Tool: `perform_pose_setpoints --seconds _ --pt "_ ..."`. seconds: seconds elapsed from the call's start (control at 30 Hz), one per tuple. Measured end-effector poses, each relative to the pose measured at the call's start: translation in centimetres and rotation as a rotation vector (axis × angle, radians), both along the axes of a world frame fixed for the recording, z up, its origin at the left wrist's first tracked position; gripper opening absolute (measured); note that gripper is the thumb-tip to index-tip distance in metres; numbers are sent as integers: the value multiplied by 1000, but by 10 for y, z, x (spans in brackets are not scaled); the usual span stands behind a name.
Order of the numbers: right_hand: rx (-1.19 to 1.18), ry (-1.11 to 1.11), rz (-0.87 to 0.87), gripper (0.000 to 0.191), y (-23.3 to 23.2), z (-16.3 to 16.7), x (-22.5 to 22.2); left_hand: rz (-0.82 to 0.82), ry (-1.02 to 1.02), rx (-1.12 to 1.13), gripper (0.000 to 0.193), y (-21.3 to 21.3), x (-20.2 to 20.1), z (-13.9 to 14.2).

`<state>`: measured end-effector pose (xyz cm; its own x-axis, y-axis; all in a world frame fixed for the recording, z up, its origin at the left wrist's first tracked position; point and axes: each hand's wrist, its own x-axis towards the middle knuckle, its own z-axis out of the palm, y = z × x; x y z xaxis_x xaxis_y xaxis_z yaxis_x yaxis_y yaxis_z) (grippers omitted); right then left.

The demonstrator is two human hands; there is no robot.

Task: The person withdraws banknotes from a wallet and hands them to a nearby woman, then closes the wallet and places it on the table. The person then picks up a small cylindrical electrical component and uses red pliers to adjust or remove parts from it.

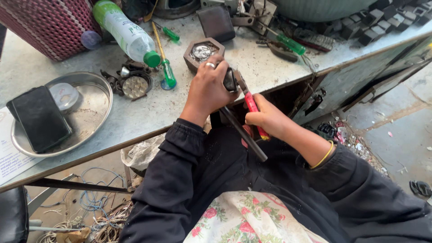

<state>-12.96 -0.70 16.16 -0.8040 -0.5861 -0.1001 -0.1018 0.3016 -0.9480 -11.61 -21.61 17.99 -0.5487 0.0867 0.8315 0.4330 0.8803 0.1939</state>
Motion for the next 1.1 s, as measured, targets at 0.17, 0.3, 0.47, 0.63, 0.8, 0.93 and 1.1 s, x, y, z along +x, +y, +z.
perform_pose_setpoints --seconds 0.17,0.3,0.47,0.63,0.8,0.93,1.1 --pt "-75 -219 6 44 -2 12 8 27 -335 74 62 0 -1 5" --pt "-87 -243 11 45 -3 19 11 20 -371 57 58 -1 -5 7" --pt "-49 -165 -17 45 -4 25 18 -26 -352 51 60 -4 -7 6" --pt "-11 -121 -30 47 -4 20 18 -72 -349 58 63 -7 -8 7" --pt "-23 62 -9 52 -2 2 11 -90 -369 43 58 -8 -10 7" --pt "-10 136 16 58 0 -10 5 -111 -387 50 53 -8 -13 7" --pt "-121 20 49 62 2 -22 -2 -130 -291 -10 54 -9 -20 4"
